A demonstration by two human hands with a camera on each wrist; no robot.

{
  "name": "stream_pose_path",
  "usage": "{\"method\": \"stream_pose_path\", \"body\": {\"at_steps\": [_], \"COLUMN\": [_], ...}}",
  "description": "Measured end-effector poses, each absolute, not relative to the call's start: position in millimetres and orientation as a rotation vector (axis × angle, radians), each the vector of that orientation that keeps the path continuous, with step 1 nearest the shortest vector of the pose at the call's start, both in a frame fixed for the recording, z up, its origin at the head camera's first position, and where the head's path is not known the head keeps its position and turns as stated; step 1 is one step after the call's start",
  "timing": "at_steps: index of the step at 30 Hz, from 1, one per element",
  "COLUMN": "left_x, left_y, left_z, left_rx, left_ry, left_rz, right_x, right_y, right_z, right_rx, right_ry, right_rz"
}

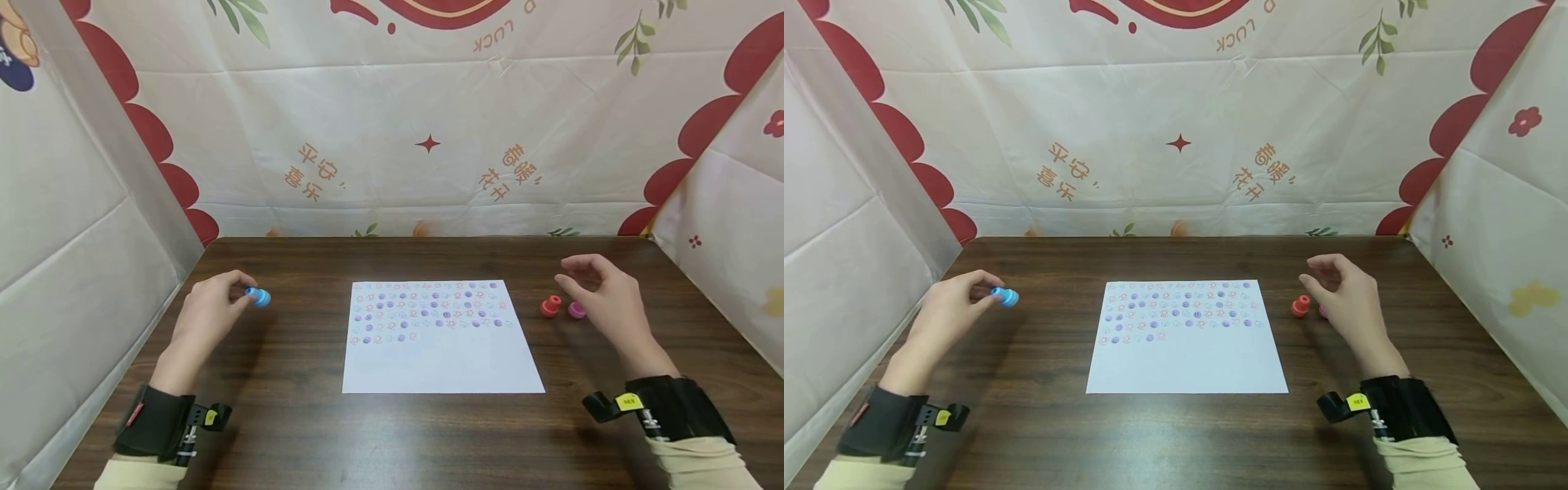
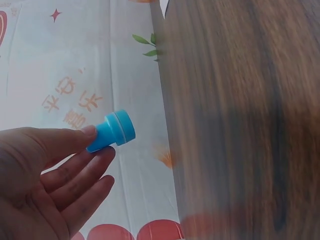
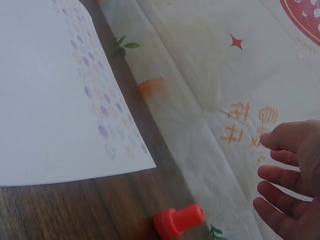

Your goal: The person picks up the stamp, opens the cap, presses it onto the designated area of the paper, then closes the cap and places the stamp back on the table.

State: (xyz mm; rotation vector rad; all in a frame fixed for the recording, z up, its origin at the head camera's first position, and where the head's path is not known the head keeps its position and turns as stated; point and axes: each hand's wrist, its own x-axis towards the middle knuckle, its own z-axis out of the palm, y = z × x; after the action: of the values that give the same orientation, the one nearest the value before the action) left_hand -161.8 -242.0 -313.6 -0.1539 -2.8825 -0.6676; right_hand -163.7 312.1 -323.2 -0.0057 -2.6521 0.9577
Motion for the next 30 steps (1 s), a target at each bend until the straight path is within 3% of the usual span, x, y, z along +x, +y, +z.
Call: {"method": "stream_pose_path", "body": {"at_steps": [30], "left_x": [-166.0], "left_y": [-189.4], "left_z": [-316.9], "left_rx": [-0.278], "left_ry": [-2.706], "left_rz": [-1.092], "right_x": [-171.0], "right_y": [252.6], "right_z": [-325.0], "right_rx": [0.256], "right_ry": [-2.613], "right_rz": [1.054]}}
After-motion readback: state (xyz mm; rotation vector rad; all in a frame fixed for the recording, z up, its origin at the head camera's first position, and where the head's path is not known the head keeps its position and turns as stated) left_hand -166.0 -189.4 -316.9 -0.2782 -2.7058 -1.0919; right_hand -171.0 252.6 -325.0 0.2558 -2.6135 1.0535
